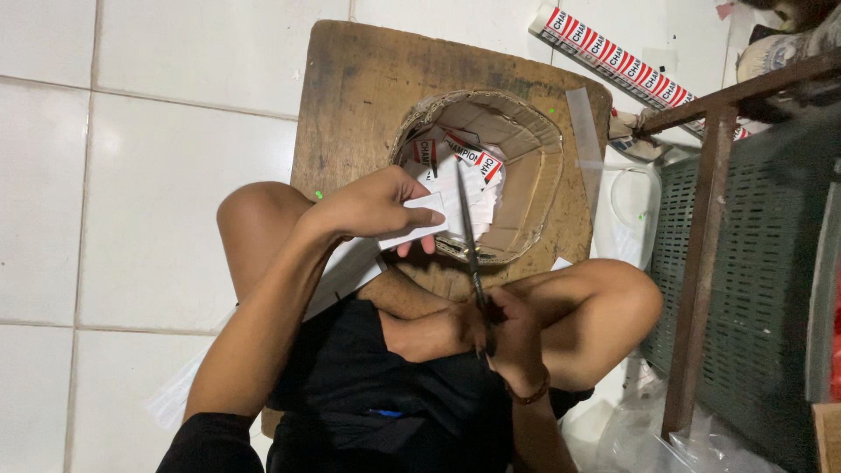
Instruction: The person sits on the floor and uses scissors to cut a long white paper strip into smaller pieces. They repeatedly cut the strip, separate the pieces, and place them into a cardboard box positioned between their legs.
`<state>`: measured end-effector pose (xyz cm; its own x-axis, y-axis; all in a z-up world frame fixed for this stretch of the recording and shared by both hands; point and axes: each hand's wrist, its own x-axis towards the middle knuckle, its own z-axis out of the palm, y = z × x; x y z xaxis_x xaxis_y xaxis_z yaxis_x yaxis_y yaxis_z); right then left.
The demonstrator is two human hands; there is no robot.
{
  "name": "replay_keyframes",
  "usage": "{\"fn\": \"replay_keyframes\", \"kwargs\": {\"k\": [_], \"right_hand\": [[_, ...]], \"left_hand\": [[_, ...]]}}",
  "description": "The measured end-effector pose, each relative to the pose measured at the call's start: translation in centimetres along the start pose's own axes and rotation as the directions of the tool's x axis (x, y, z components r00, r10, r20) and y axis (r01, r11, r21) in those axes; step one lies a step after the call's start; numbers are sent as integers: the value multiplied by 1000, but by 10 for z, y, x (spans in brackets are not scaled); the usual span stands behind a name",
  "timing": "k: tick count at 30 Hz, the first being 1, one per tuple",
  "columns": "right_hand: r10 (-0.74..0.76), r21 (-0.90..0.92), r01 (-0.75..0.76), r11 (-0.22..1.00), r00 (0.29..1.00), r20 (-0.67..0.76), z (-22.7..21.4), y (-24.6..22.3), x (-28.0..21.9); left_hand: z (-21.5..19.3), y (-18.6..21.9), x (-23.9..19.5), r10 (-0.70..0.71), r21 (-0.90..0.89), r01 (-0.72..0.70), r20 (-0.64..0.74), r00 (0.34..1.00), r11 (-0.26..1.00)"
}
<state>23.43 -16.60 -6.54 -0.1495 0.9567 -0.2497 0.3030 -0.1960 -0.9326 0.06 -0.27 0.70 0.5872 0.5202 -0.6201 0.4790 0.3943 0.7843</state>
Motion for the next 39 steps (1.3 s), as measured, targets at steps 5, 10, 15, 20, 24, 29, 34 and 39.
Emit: {"fn": "replay_keyframes", "kwargs": {"k": [5,10,15,20,24,29,34,39], "right_hand": [[95,-73,-139,988,898,-430,-13,-39,28],[39,-205,-162,965,866,-498,-25,-40,63],[145,-382,-377,844,845,-514,-19,-49,82],[-29,-601,-239,762,915,-401,-9,-54,75],[-55,-715,-233,660,933,-355,-6,-56,71],[-104,-762,-212,612,934,-343,-6,-49,67],[-452,-742,49,669,819,-353,-3,-66,51],[-720,-560,483,673,598,-351,37,-41,28]], "left_hand": [[4,-6,1,81,-182,-101,-110,991,978],[14,-5,29,224,11,-232,-296,928,973],[20,-36,72,391,432,-169,-499,774,886],[27,-43,8,481,223,-555,-791,377,801],[30,-96,-27,314,215,-332,-907,282,918],[41,-119,-64,341,440,-41,-631,697,897],[47,-180,-22,252,692,241,-530,810,681],[42,-132,-38,271,610,149,-540,797,778]]}}
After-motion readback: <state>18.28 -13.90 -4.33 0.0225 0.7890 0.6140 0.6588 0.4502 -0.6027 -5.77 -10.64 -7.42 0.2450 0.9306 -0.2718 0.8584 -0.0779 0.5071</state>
